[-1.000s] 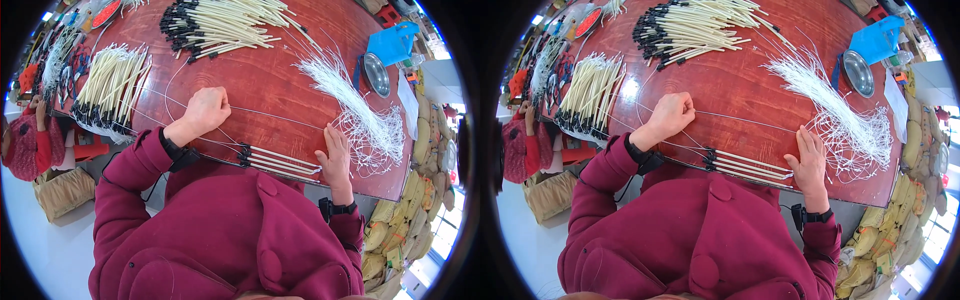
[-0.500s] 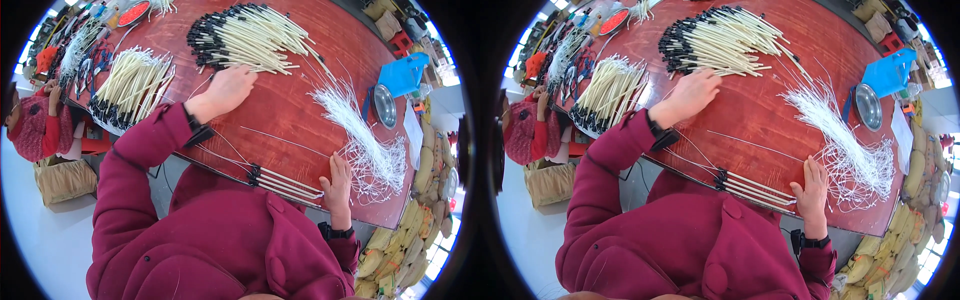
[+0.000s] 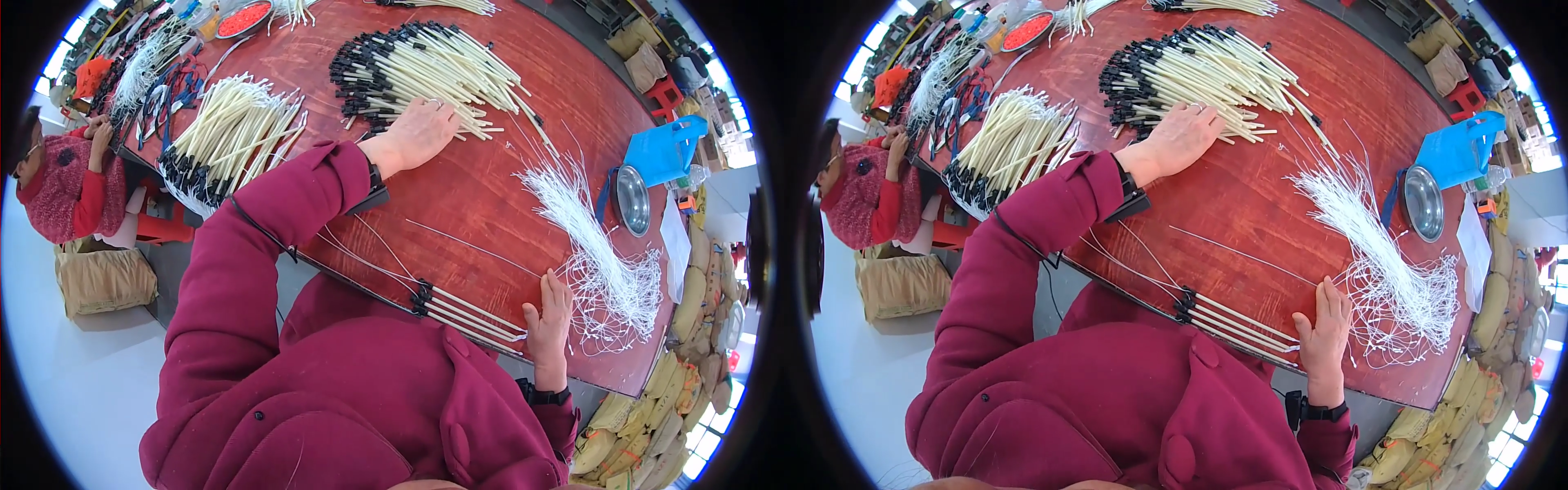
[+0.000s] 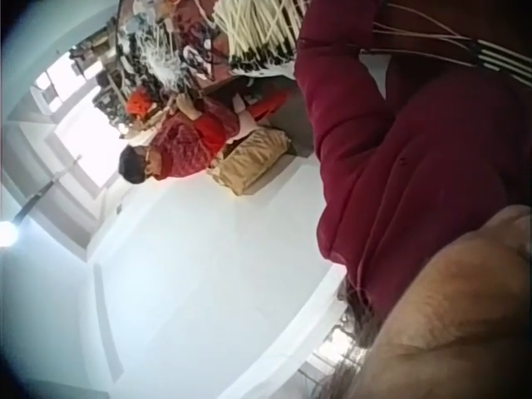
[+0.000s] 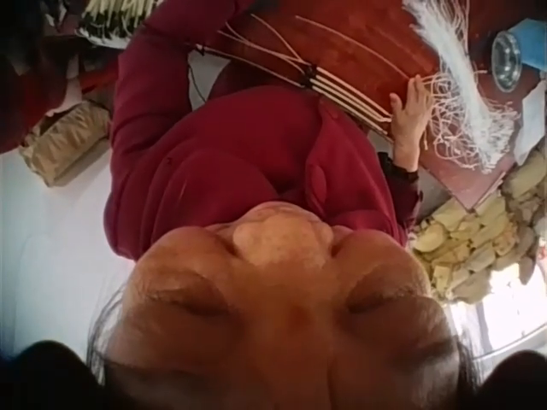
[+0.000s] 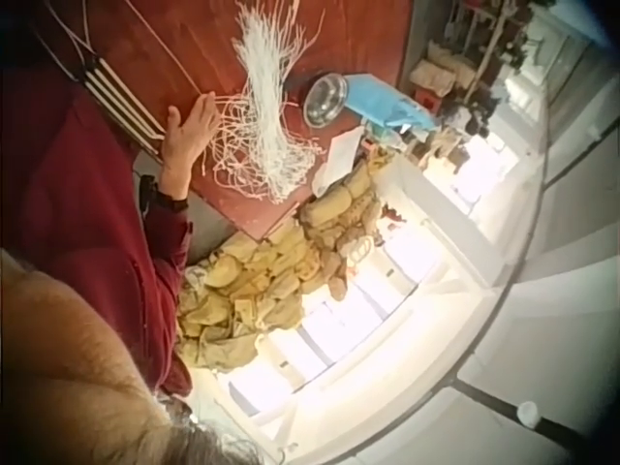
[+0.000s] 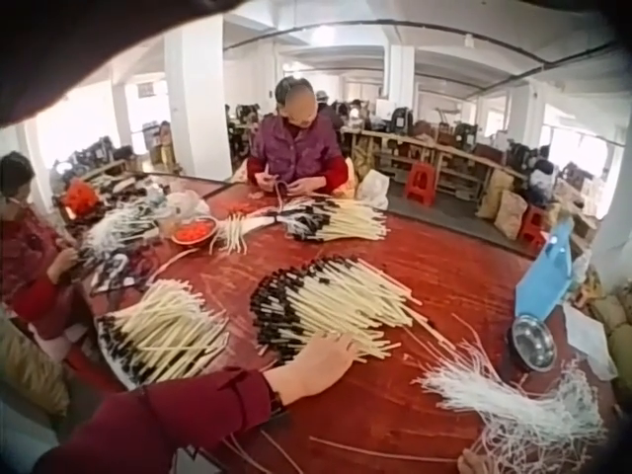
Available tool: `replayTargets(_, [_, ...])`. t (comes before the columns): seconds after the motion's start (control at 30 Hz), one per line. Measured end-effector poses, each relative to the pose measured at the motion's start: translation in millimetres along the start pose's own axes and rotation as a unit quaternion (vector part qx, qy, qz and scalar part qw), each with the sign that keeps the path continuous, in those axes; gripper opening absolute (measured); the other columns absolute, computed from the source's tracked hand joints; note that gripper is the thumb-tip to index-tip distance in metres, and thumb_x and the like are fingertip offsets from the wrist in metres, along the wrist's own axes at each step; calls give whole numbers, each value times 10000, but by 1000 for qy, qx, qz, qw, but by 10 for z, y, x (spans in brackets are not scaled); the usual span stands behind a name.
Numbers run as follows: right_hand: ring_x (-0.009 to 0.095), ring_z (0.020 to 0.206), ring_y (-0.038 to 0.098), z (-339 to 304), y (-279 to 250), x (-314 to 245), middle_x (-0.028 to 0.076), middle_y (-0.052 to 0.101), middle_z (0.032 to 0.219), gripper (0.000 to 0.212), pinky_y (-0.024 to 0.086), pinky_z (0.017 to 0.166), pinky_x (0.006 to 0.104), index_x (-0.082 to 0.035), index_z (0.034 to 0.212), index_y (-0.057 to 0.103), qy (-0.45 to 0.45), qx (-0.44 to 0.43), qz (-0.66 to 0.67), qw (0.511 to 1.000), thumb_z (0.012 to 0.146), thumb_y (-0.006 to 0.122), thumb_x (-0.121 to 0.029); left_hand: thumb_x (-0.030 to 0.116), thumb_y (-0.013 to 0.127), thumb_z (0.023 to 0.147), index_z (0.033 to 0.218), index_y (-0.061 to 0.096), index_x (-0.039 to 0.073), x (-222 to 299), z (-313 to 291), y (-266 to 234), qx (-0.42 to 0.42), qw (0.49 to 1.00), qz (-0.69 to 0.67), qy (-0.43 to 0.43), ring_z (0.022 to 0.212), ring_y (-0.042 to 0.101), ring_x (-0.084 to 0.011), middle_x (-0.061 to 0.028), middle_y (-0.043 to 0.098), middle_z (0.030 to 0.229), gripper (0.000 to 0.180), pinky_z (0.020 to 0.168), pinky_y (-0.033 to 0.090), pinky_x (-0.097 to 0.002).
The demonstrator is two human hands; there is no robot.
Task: Attach white synthetic bristles to wooden sticks to create brush-like objects.
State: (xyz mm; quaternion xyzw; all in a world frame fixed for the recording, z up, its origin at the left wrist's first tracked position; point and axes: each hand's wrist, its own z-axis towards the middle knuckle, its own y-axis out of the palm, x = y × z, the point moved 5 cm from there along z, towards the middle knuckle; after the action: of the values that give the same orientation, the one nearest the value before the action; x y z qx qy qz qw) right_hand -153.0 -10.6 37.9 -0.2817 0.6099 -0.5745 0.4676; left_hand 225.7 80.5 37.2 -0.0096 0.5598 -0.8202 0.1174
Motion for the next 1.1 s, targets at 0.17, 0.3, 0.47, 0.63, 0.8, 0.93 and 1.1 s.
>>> replayTargets(0.17, [393,1259,514,-35,14,10,204,564,1453,773,424,1091,478,99,1353,591,11,12,11,1000,966,607,-570,135,552,931,1056,630,86,-6,-21,54,0,1000,-1,26,1030,670,-251,-92,652,1064,155,853,521,-419])
replayTargets(0.3, [392,1238,522,-12,9,-11,208,569,1444,762,435,1074,475,99,1346,595,11,24,18,999,971,601,-565,139,544,941,1134,596,99,-9,-23,15,-2,999,-29,19,950,704,-293,-112,651,1061,205,795,530,-454])
replayTargets(0.47, [408,1237,540,22,-21,-65,229,591,1412,729,435,1068,480,101,1334,600,16,32,21,999,1013,550,-551,169,537,985,1296,572,125,-134,-31,-122,-14,988,-152,-26,893,693,-353,-149,655,1044,317,754,530,-460])
replayTargets(0.63, [399,1228,549,12,-22,-58,224,601,1399,680,444,1058,472,93,1326,609,21,31,16,999,1011,580,-509,229,535,1027,1368,547,140,-241,-90,-291,-57,981,-174,-62,846,692,-368,-156,689,928,352,693,531,-486])
replayTargets(0.8, [388,1212,562,18,-7,-43,215,609,1388,638,454,1048,459,85,1325,616,17,35,11,999,1005,610,-467,276,552,1039,1371,548,132,-324,-178,-421,-107,987,-89,-76,778,690,-371,-145,690,805,362,656,523,-485])
replayTargets(0.93, [385,1201,569,26,11,-24,210,613,1384,619,460,1042,454,82,1325,618,17,36,11,999,1006,617,-448,253,553,1023,1267,581,120,-408,-330,-518,-104,989,-79,-74,766,684,-385,-147,677,791,280,651,524,-488])
replayTargets(1.1, [384,1200,570,38,-6,-31,209,615,1381,614,465,1036,452,80,1324,620,14,40,12,999,1007,621,-445,151,574,982,1088,622,84,-229,-810,-880,-55,974,-218,-31,829,675,-387,-134,663,898,135,691,536,-486])
